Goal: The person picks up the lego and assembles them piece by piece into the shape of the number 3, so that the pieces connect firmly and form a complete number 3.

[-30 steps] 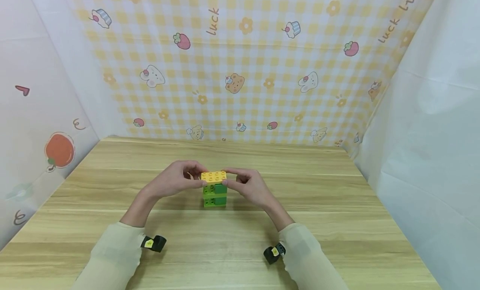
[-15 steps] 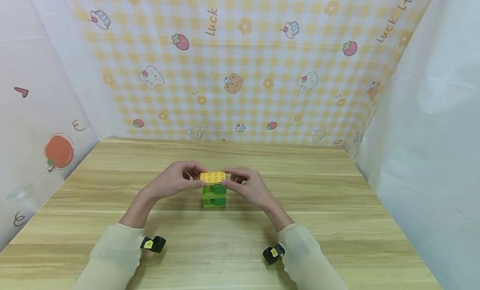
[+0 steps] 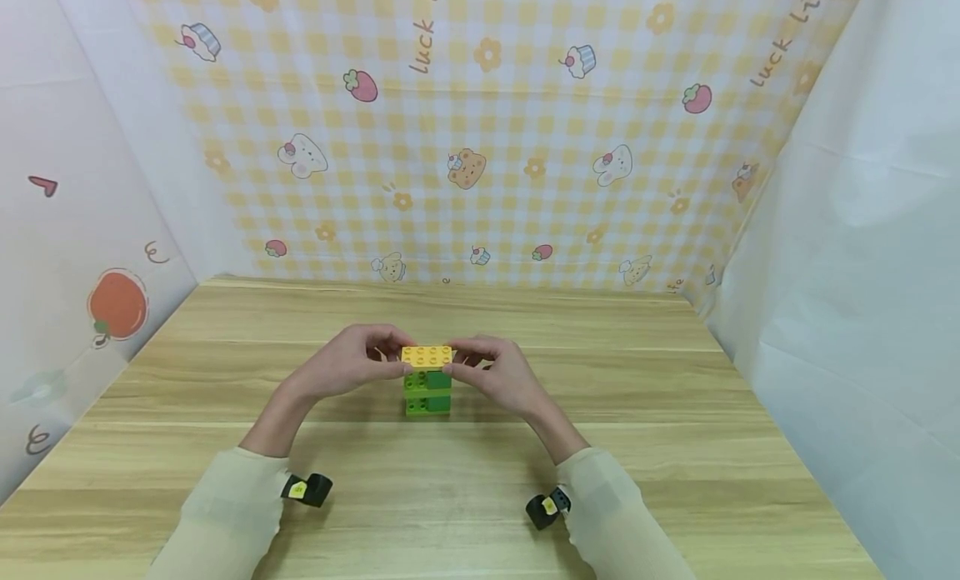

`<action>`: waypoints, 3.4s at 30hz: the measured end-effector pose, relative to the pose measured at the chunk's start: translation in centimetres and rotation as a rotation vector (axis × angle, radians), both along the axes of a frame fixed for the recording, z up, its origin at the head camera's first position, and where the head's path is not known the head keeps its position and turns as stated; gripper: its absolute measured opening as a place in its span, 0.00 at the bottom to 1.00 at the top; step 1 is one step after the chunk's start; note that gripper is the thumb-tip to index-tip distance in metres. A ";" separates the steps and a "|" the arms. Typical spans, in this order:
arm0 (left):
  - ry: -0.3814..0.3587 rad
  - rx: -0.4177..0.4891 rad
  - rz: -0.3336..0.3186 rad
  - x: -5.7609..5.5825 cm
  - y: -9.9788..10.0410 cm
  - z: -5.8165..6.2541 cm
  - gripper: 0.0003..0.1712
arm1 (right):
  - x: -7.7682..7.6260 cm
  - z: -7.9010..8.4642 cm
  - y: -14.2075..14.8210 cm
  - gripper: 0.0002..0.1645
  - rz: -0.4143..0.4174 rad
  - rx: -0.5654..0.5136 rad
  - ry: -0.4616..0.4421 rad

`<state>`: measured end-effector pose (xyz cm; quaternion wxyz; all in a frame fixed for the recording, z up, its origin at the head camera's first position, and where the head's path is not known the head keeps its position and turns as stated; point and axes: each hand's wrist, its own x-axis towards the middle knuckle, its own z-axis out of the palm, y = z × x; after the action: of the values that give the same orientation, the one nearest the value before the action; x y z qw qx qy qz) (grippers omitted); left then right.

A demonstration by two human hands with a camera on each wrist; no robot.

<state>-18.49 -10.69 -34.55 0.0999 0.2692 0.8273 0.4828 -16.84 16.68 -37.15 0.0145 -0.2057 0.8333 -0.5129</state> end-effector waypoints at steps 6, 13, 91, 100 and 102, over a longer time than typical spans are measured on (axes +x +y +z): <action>-0.009 -0.012 0.008 0.0 -0.1 -0.1 0.16 | -0.1 -0.1 0.0 0.20 0.001 0.012 0.011; -0.002 -0.032 0.002 -0.2 -0.1 -0.1 0.17 | -0.2 -0.4 0.2 0.21 0.005 0.012 0.011; -0.116 -0.063 0.134 -0.4 -0.4 -2.8 0.19 | -0.5 -2.1 -0.2 0.26 -0.044 -0.113 -0.247; -0.164 -0.040 0.160 -0.5 -0.2 -3.3 0.18 | -0.8 -2.6 -0.4 0.24 -0.045 -0.157 -0.259; -0.169 -0.040 0.164 -0.6 -0.1 -3.3 0.18 | -0.8 -2.7 -0.4 0.24 -0.043 -0.164 -0.265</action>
<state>-19.06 -10.81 -37.90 0.1348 0.1570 0.8446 0.4939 -17.62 16.24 -39.81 0.0964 -0.1190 0.7837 -0.6019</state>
